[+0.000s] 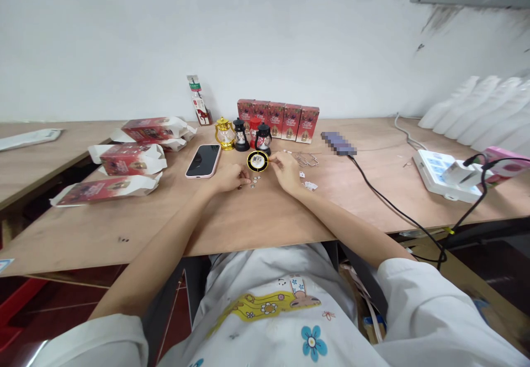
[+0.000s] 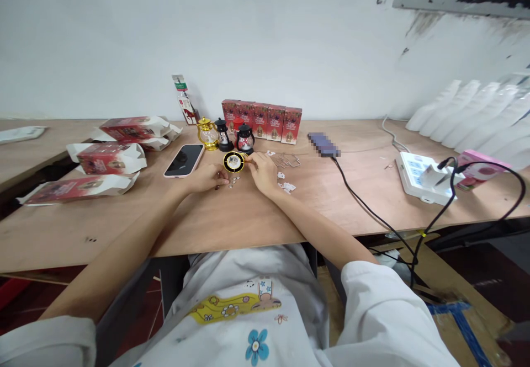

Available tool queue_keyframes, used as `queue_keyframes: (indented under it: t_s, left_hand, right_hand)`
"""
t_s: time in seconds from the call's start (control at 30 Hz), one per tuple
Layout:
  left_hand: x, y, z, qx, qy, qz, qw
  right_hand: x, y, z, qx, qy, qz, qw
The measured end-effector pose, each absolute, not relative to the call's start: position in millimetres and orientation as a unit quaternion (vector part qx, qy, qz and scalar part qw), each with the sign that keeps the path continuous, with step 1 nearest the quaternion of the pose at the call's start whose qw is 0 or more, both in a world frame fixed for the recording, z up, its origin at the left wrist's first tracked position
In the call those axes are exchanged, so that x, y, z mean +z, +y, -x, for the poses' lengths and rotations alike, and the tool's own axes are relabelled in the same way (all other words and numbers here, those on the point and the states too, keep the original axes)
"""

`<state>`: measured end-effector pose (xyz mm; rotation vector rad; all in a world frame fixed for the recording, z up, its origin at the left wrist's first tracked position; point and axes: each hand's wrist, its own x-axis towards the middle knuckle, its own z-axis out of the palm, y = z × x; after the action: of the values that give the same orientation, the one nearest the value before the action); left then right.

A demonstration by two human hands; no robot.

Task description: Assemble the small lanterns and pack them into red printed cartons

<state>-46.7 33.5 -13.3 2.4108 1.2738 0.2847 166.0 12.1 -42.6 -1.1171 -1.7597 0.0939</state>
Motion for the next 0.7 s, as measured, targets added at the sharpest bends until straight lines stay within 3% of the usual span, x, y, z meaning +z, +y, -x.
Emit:
queue_keyframes:
  t_s: [0.13, 0.33, 0.5, 0.6, 0.7]
  left_hand:
    - [-14.3, 33.5, 46.9, 0.126, 0.434, -0.862, 0.232]
    - [-9.0, 30.2, 45.8, 0.108, 0.460, -0.869, 0.146]
    - [2.0, 27.4, 50.7, 0.296, 0.541, -0.787, -0.014]
    - [6.8, 23.2, 50.0, 0.423, 0.511, -0.745, -0.068]
    - [6.8, 16.4, 42.6, 0.452, 0.444, -0.763, -0.124]
  right_hand:
    - [-42.5, 11.9, -166.0, 0.041, -0.733, 0.460, 0.499]
    - [-43.9, 13.6, -166.3, 0.040, -0.734, 0.457, 0.500]
    - [-43.7, 13.0, -165.9, 0.039, -0.739, 0.450, 0.500]
    - [-43.4, 12.0, -165.5, 0.041, -0.743, 0.447, 0.497]
    - [-43.7, 11.7, -165.5, 0.043, -0.746, 0.446, 0.493]
